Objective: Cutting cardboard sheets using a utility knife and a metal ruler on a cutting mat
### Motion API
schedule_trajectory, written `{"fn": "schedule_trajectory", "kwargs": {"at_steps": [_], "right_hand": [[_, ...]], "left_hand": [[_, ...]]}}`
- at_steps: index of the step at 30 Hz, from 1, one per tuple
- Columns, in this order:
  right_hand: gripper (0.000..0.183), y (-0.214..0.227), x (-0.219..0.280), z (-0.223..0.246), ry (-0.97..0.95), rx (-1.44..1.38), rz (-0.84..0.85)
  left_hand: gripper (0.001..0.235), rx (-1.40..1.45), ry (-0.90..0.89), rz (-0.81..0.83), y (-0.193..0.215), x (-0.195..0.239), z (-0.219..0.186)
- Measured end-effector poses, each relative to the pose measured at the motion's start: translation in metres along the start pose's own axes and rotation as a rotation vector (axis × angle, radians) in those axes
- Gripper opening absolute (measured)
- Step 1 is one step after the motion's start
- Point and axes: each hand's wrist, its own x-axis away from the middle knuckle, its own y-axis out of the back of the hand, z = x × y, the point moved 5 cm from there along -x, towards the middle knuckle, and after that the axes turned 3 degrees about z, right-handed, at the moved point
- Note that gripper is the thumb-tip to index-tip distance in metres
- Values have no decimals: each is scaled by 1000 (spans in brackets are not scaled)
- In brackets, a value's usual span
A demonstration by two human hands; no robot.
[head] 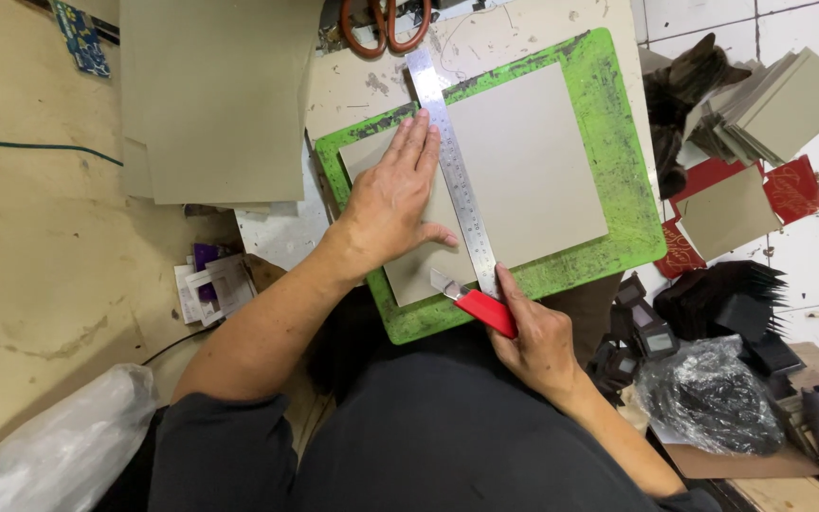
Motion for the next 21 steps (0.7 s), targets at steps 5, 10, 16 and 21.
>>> {"fn": "schedule_trajectory", "kwargs": {"at_steps": [5,10,16,21], "right_hand": [[68,5,-3,5,-15,-70,-19],[65,3,7,2,53,-93,51],[63,4,4,3,36,-118,37],[63,2,4,2,25,-120,37]], "left_hand": [[146,-27,-9,-23,1,-1,-2],[152,-153,51,226,-20,-8,3],[154,-101,35,140,-20,-7,4],[151,-102,48,212,-14,-8,3]]}}
